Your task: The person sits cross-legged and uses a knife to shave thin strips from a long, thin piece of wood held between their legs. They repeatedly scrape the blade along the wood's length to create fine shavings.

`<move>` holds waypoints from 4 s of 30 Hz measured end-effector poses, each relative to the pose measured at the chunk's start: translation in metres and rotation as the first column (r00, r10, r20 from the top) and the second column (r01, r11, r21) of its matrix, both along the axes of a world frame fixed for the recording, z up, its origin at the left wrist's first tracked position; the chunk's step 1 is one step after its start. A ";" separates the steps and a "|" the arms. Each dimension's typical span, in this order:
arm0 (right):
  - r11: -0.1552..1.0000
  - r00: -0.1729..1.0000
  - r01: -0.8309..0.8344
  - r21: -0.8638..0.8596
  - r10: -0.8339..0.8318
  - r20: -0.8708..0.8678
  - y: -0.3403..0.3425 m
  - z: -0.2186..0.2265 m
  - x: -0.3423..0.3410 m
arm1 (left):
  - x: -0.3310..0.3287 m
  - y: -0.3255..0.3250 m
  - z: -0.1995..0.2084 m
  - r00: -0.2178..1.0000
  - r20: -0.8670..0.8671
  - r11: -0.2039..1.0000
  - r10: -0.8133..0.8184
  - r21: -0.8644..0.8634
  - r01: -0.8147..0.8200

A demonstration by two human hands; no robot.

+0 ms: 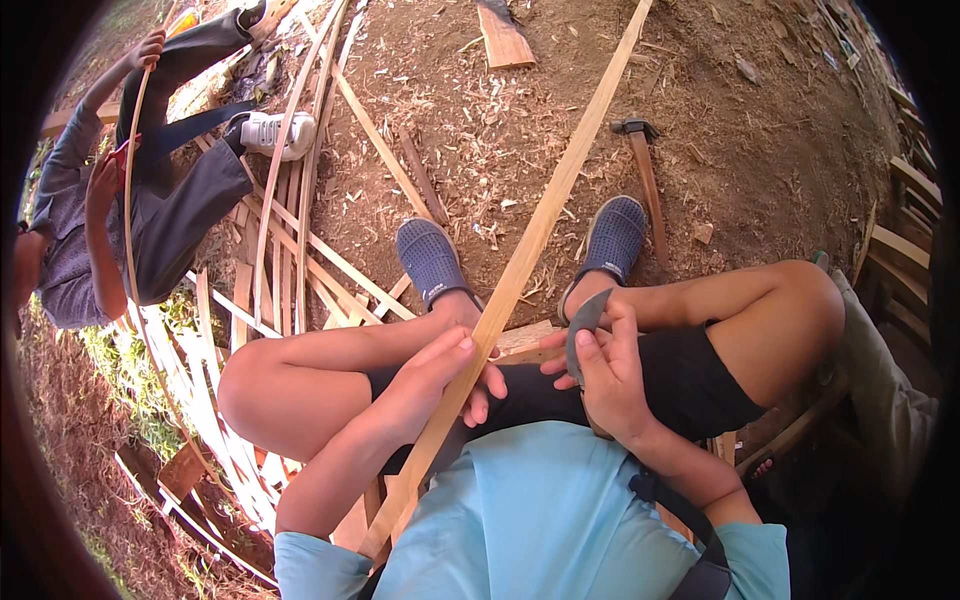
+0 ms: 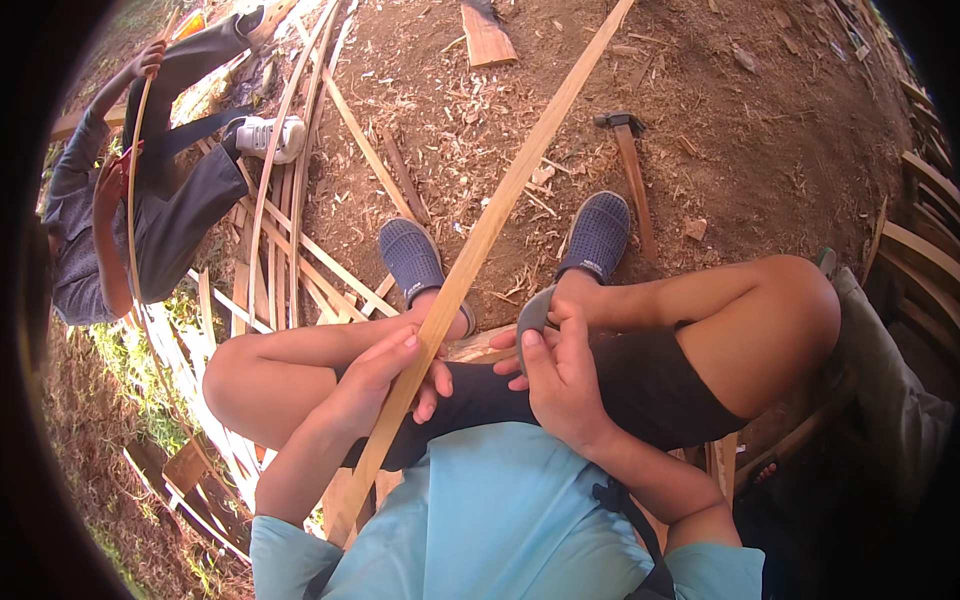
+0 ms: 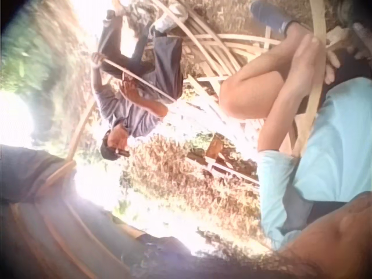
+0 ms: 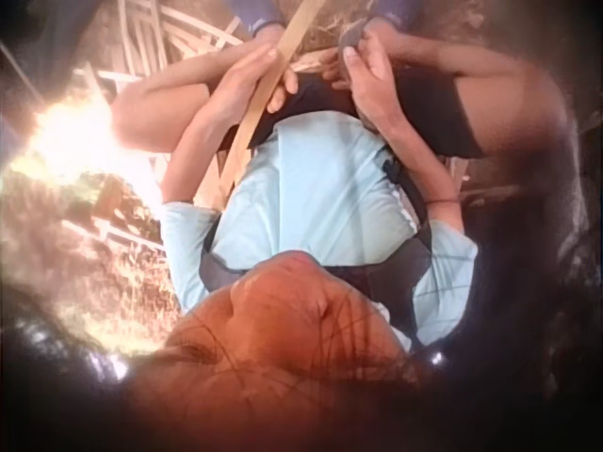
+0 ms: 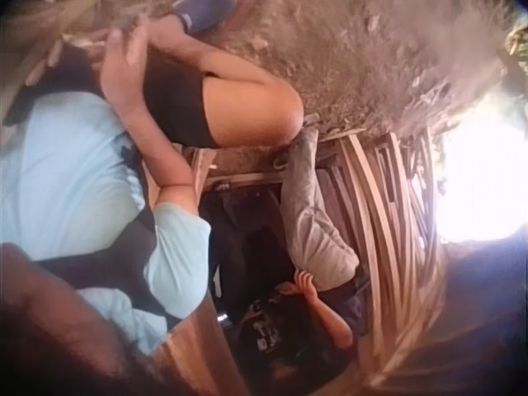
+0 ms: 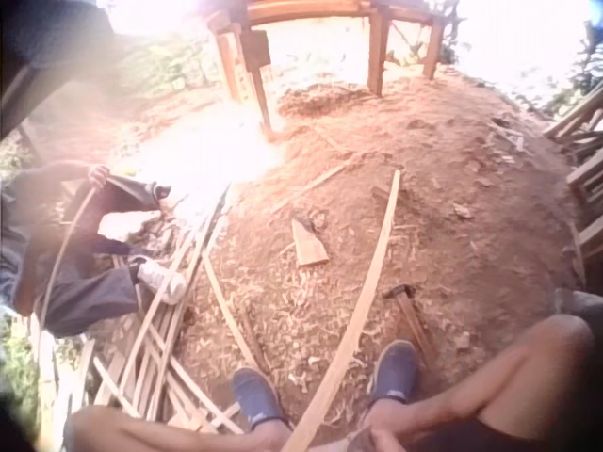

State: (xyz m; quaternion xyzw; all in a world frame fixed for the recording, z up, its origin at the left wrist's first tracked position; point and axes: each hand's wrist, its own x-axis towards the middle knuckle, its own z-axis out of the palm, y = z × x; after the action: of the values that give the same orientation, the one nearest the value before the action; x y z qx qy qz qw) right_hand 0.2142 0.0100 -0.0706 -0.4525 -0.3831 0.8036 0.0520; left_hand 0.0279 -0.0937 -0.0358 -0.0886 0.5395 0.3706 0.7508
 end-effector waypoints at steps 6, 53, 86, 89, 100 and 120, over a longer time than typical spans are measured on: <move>0.932 0.923 -0.306 -0.193 0.241 -0.299 0.013 -0.011 0.011 | 0.015 -0.006 -0.006 0.974 0.120 0.981 0.189 0.007 -0.192; 0.859 0.862 0.506 0.080 -0.504 -0.043 0.055 -0.055 -0.013 | 0.047 -0.040 -0.030 0.986 0.004 0.985 0.164 0.056 -0.164; 0.977 0.979 -0.192 0.097 0.184 0.088 -0.008 -0.032 -0.027 | 0.046 -0.044 -0.029 0.984 -0.022 0.981 0.178 0.078 -0.176; 0.880 0.870 0.475 -0.009 -0.471 -0.146 0.048 -0.061 -0.004 | 0.047 -0.056 -0.025 0.992 -0.007 0.991 0.123 0.053 -0.123; 0.877 0.955 -0.295 0.379 0.287 0.077 0.016 -0.032 -0.011 | 0.047 -0.054 -0.029 0.990 -0.002 0.988 0.138 0.069 -0.137; 0.250 0.671 -0.721 0.646 0.483 0.562 0.012 -0.003 -0.027 | 0.043 -0.059 -0.032 0.992 -0.009 0.986 0.128 0.111 -0.126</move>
State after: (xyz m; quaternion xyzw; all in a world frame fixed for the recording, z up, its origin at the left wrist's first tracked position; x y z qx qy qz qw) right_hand 0.1868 0.0217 -0.0732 -0.2812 -0.8622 0.4087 -0.1021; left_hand 0.0705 -0.1525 -0.0681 -0.0784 0.5175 0.4475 0.7252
